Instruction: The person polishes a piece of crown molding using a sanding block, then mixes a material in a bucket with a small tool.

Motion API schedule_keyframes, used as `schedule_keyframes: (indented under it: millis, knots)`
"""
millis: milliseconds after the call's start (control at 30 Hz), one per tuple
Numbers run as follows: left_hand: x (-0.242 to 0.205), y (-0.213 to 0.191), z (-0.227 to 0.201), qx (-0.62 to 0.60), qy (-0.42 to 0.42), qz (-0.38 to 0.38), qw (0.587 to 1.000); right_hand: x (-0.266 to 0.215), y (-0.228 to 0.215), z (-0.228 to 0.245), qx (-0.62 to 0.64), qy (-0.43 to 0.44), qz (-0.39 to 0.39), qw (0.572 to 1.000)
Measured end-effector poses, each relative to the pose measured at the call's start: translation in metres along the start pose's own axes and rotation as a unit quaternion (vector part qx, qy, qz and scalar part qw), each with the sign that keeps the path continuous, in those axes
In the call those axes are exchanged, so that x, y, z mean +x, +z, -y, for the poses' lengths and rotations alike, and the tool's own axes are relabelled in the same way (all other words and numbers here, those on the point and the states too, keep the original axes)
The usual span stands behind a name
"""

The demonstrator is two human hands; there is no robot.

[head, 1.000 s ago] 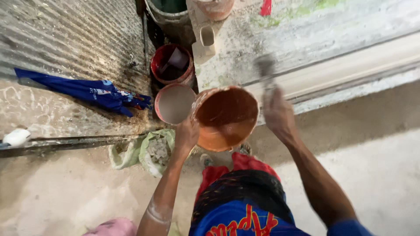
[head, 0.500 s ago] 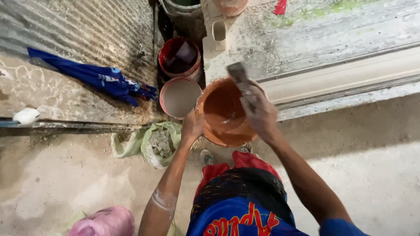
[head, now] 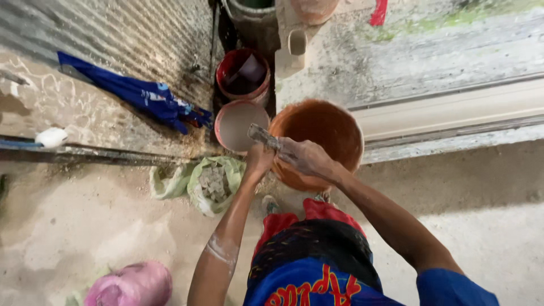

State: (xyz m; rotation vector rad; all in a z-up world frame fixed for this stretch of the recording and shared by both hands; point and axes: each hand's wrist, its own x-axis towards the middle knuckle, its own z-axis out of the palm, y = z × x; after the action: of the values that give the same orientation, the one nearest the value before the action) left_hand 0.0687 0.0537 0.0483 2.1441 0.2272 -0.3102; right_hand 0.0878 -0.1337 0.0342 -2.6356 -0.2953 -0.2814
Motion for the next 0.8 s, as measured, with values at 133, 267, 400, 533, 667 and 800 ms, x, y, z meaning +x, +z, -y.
schedule_keyframes:
  millis: [133,267,400,533,667,800]
  knots:
    - [-0.050,-0.026,-0.055,-0.097,-0.093,0.068,0.989,0.018,0.007,-0.017,-0.023,-0.010,0.026,0.999]
    - [-0.071,-0.003,-0.058,-0.199,-0.085,0.058,0.975,-0.020,-0.001,0.026,0.091,0.086,0.053,0.991]
    - [-0.035,0.010,-0.003,-0.371,-0.170,0.032,0.913,-0.012,-0.005,-0.006,0.010,-0.103,0.115,0.988]
    - [-0.055,0.037,0.005,-0.389,-0.127,-0.006,0.913,-0.016,-0.038,0.009,0.084,0.110,0.160,0.977]
    - [-0.062,0.058,0.041,-0.385,-0.230,0.026,0.893,-0.081,-0.006,0.013,-0.049,-0.002,0.210,0.976]
    - [-0.041,-0.008,0.017,-0.260,-0.180,-0.041,0.948,-0.117,0.026,-0.011,-0.086,-0.057,0.175,0.979]
